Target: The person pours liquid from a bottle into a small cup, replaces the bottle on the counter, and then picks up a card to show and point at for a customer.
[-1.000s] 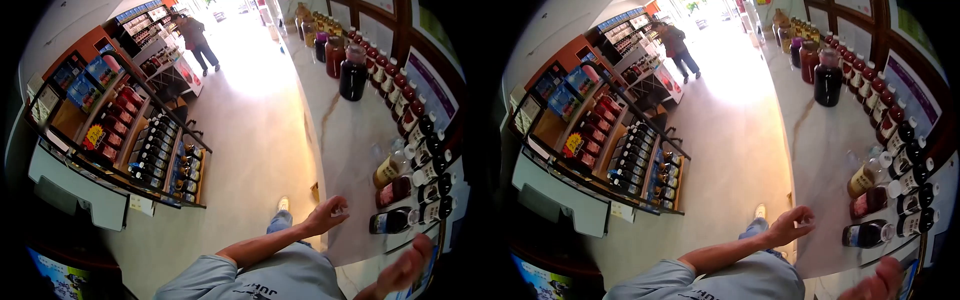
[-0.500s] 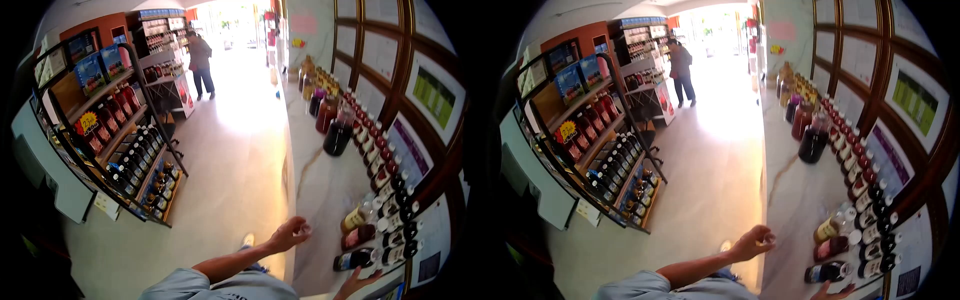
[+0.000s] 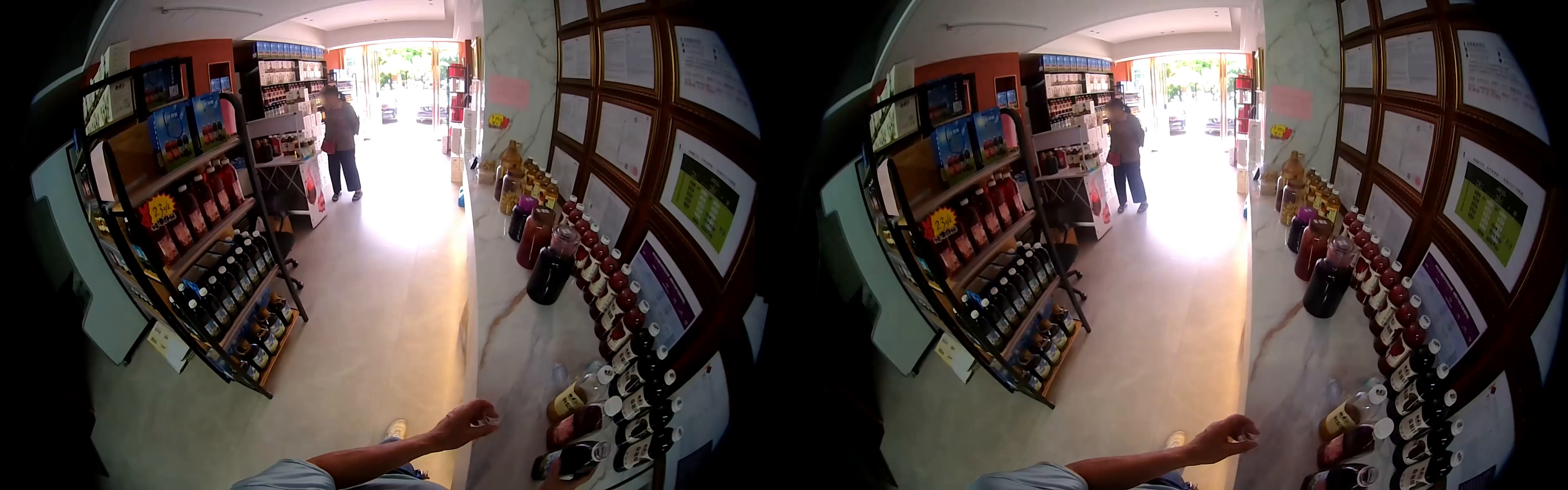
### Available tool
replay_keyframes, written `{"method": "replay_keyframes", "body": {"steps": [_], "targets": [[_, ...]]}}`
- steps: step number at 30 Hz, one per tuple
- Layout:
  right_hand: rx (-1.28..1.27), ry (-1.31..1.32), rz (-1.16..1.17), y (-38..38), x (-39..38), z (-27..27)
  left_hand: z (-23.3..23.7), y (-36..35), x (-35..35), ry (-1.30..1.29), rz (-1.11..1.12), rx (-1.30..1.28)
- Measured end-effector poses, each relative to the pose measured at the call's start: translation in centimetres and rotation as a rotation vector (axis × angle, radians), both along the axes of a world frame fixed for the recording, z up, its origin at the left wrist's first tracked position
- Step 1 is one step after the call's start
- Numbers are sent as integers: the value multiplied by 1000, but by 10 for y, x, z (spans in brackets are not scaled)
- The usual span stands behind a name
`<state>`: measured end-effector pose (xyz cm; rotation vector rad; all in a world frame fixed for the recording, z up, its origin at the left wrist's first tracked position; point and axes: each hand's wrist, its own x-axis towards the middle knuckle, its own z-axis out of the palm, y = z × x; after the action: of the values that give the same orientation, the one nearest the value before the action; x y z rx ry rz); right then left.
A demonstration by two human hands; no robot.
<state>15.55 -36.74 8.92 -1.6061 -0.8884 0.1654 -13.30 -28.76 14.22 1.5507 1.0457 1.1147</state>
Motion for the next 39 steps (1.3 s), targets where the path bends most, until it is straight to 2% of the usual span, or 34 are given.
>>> {"method": "replay_keyframes", "body": {"steps": [4, 7, 13, 19, 28, 39], "targets": [[16, 15, 4, 5, 5, -10, 4, -2, 0, 34, -15, -22], [149, 111, 64, 9, 3, -12, 4, -3, 1, 33, -21, -21], [82, 81, 26, 8, 1, -6, -2, -3, 4, 50, -22, -21], [208, 185, 98, 10, -5, -1, -2, -8, 4, 40, -24, -53], [218, 262, 142, 9, -7, 3, 1, -11, 3, 54, -28, -41], [204, 216, 95, 9, -5, 0, 1, -11, 7, 77, -19, -42]]}}
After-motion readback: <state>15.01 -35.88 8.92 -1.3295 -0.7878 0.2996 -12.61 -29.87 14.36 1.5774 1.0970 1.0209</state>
